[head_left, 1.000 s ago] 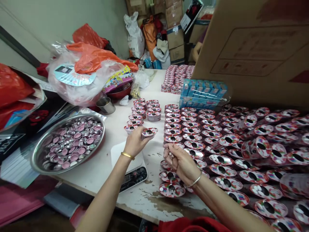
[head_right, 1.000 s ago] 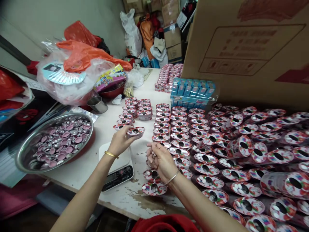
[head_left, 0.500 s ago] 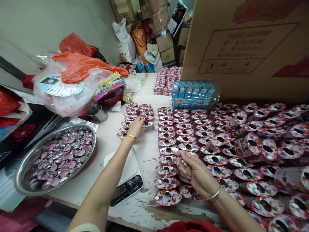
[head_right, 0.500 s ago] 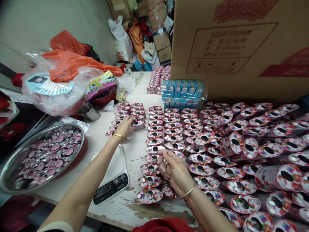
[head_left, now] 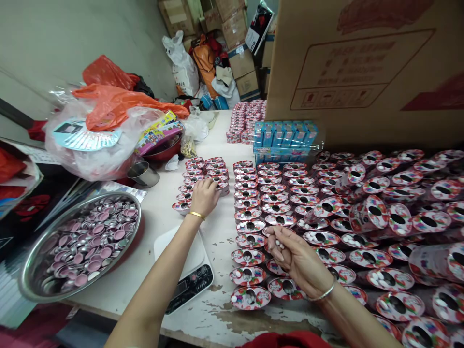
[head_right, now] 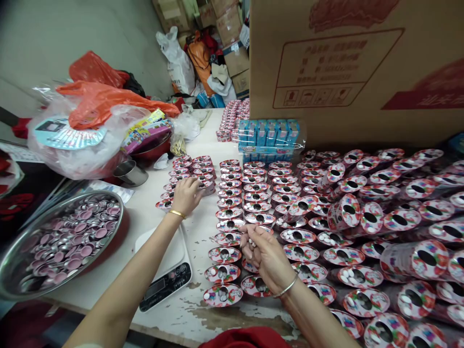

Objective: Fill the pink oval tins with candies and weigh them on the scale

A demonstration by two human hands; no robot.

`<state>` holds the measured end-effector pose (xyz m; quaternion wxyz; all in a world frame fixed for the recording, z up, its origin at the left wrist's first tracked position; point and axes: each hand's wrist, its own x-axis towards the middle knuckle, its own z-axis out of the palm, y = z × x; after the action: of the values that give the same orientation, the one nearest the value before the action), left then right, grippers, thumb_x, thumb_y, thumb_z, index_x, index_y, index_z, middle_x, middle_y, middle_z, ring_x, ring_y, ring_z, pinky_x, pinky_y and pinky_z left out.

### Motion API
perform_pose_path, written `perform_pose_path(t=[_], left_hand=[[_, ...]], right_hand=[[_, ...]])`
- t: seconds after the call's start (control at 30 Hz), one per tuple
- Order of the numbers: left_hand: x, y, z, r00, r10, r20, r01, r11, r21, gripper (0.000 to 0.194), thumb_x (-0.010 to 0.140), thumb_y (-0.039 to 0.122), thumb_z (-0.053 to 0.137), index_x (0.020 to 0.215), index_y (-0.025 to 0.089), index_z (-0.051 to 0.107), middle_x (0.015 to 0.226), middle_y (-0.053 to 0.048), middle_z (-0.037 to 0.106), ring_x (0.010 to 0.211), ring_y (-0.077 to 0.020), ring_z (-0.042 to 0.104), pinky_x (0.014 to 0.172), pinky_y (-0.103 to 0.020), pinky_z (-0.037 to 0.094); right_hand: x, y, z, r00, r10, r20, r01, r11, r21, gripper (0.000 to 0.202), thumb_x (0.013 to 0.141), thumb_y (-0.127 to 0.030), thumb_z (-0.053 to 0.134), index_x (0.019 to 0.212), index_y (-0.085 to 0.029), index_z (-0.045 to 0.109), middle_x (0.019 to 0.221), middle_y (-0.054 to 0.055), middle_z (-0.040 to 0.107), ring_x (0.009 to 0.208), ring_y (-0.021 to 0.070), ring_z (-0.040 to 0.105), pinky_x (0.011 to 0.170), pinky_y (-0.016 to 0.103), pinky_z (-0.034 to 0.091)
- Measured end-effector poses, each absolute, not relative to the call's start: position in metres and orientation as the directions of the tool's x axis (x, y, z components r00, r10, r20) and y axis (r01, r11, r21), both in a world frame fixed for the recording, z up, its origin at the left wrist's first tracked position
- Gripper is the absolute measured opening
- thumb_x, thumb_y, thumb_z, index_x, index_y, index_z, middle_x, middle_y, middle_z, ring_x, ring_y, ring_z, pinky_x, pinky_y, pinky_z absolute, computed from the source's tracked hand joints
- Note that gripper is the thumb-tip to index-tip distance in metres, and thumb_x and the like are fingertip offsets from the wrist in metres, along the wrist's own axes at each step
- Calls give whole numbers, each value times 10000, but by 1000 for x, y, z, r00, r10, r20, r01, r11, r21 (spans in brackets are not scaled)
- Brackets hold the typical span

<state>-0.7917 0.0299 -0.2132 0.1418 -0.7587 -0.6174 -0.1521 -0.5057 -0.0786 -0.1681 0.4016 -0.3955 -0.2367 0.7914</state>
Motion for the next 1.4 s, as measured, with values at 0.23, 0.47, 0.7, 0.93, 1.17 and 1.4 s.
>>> perform_pose_path(t=[0.23,0.47,0.7,0.93,1.17,1.4], left_hand=[[-775,-6,-191,190,875,445,930,-305,203,284,861,363,536,1069,178,592,1167,-133,573,1100,-270,504,949,-433,374],[-717,-151,-166,632,742,223,681,-670,296,307,803,430,612,1013,206,592,1083,-92,590,962,-223,527,838,-372,397],[-682,-200,-217,534,813,231,806,-572,151,35,838,224,577,832,217,611,1226,-36,567,1121,-235,467,933,-404,312],[-747,-192,-151,345,911,225,840,-407,359,91,886,246,517,907,192,588,1150,-88,568,1054,-202,520,891,-367,398],[-837,-173,-176,87,970,225,968,-136,212,157,863,316,541,812,179,597,1097,-94,577,973,-216,565,821,-364,434],[-854,-180,-193,-112,942,316,874,-58,482,434,803,534,583,1069,193,554,1235,-105,541,1150,-246,510,982,-401,404]], right_hand=[[-494,-79,-161,-353,842,-408,-429,-533,-729,246,746,-388,704,851,-177,636,683,-7,553,462,51,342,388,190,190],[-459,-84,-152,-299,869,-394,-410,-490,-769,204,753,-346,702,867,-186,649,697,-11,546,480,50,376,382,174,253],[-459,-103,-154,-342,852,-396,-369,-510,-777,162,766,-322,687,855,-189,662,711,-5,553,483,48,387,375,162,279],[-458,-111,-159,-408,790,-457,-284,-586,-759,215,689,-270,769,878,-187,710,840,32,612,638,76,519,512,152,435],[-483,-122,-158,-558,672,-486,-126,-648,-751,204,747,-342,734,819,-162,672,782,41,623,556,63,477,451,164,349],[-497,-123,-157,-579,667,-469,-105,-631,-768,218,757,-356,725,831,-159,669,797,39,625,522,45,445,461,174,331]])
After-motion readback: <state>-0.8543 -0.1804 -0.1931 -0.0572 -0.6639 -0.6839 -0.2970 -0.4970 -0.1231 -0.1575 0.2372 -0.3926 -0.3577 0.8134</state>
